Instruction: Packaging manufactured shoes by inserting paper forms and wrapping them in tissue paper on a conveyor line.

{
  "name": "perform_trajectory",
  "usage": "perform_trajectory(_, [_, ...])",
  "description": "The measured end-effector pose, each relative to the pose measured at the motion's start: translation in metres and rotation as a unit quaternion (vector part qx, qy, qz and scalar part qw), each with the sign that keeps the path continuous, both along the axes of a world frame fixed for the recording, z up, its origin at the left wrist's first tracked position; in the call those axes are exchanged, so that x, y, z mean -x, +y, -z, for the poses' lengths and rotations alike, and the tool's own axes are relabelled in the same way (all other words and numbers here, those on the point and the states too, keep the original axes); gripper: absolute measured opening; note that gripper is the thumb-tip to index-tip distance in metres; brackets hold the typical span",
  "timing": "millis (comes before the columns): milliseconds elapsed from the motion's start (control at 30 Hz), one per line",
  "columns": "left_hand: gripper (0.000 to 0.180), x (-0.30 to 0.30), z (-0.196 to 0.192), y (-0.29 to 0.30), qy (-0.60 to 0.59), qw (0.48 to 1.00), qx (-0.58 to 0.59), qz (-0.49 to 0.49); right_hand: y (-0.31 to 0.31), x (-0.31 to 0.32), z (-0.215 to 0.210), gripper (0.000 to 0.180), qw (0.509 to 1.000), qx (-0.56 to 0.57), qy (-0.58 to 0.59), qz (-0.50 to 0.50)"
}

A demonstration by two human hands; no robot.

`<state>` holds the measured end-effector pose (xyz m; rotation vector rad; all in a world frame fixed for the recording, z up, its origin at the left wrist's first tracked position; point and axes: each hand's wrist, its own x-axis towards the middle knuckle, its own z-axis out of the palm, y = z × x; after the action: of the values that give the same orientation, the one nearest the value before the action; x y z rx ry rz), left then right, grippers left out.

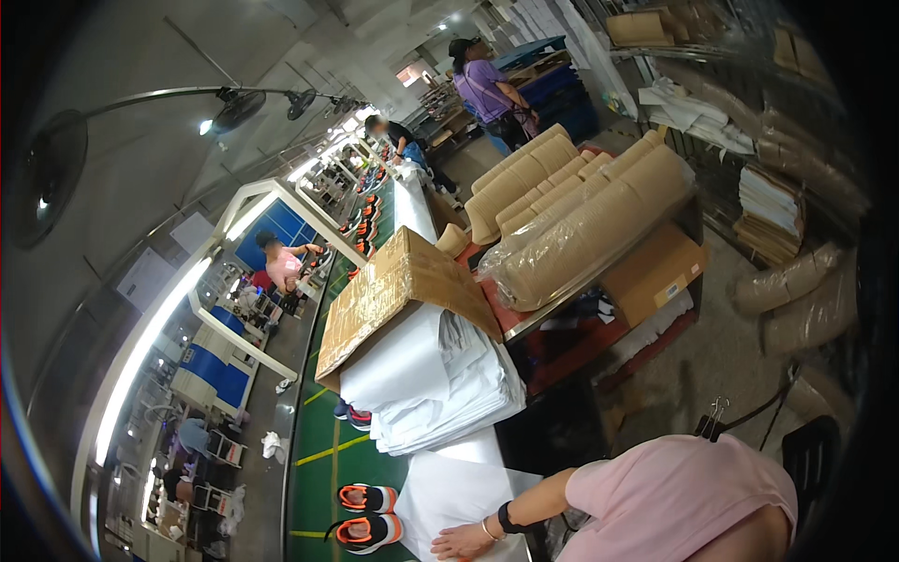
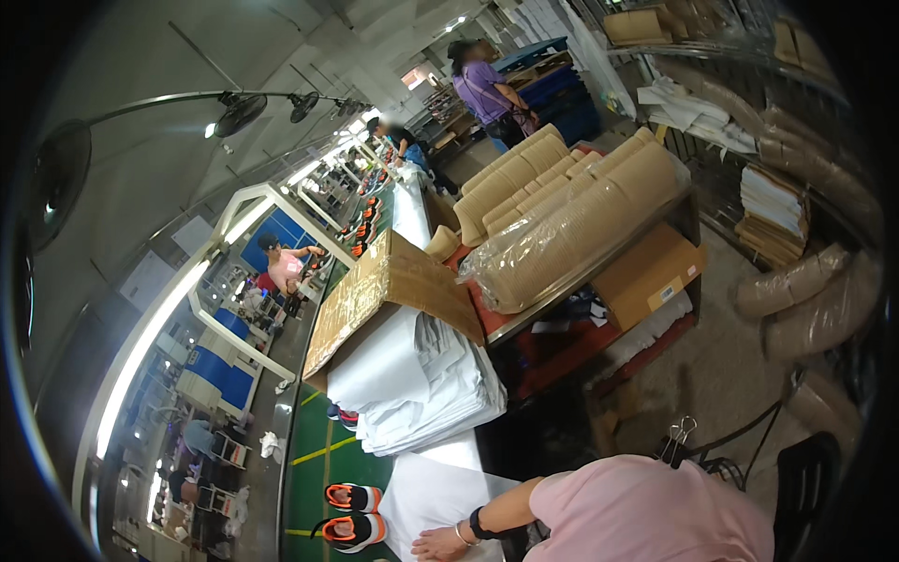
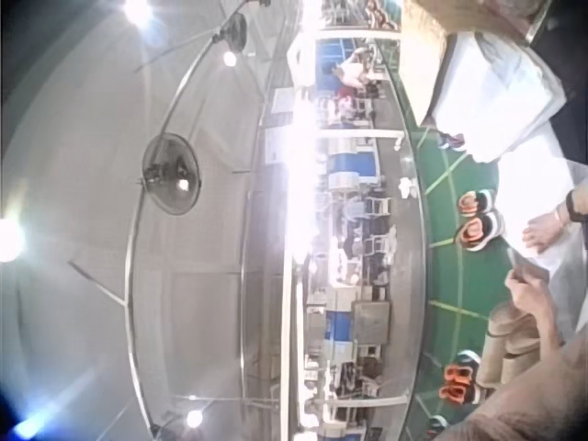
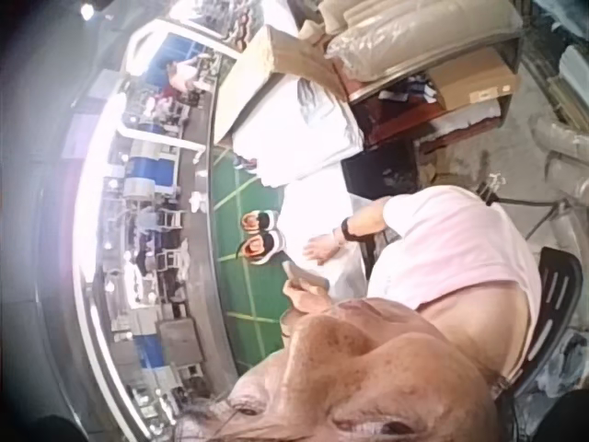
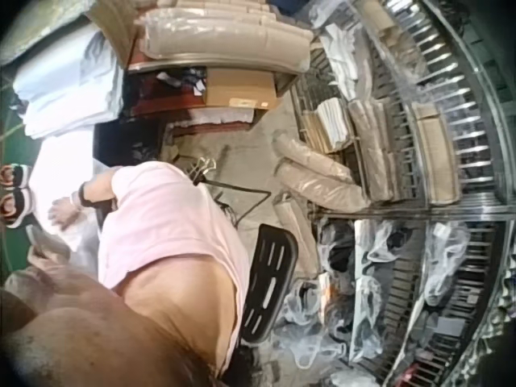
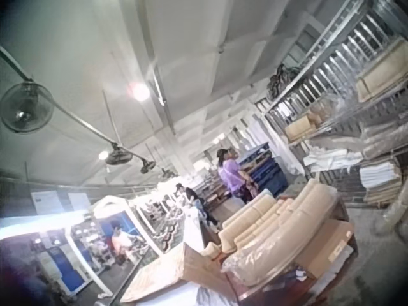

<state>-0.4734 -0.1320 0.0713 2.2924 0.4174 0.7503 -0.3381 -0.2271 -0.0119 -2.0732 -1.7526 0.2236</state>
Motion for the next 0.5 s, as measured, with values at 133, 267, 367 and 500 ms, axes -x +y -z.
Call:
perform_trajectory(133, [0.039,-0.02,0.055,-0.025,-0.016,1.0,0.011,0.02,0.027,-0.043,0.116,0.024,0.966,-0.236,0.037,0.097])
perform_trajectory(267, [0.048,0.048,0.094,-0.015,0.004,0.997,0.033,-0.067,0.014,-0.081,0.093,0.018,0.911,-0.319,0.202,0.167])
perform_trajectory(367, [0.036,0.017,0.082,-0.004,-0.076,0.976,0.188,-0.074,0.011,-0.074,0.048,0.021,0.731,-0.33,0.553,0.225])
perform_trajectory(500, [0.04,-0.023,0.095,0.005,-0.166,0.929,0.329,-0.037,0.027,-0.016,-0.013,0.022,0.691,-0.348,0.618,0.143])
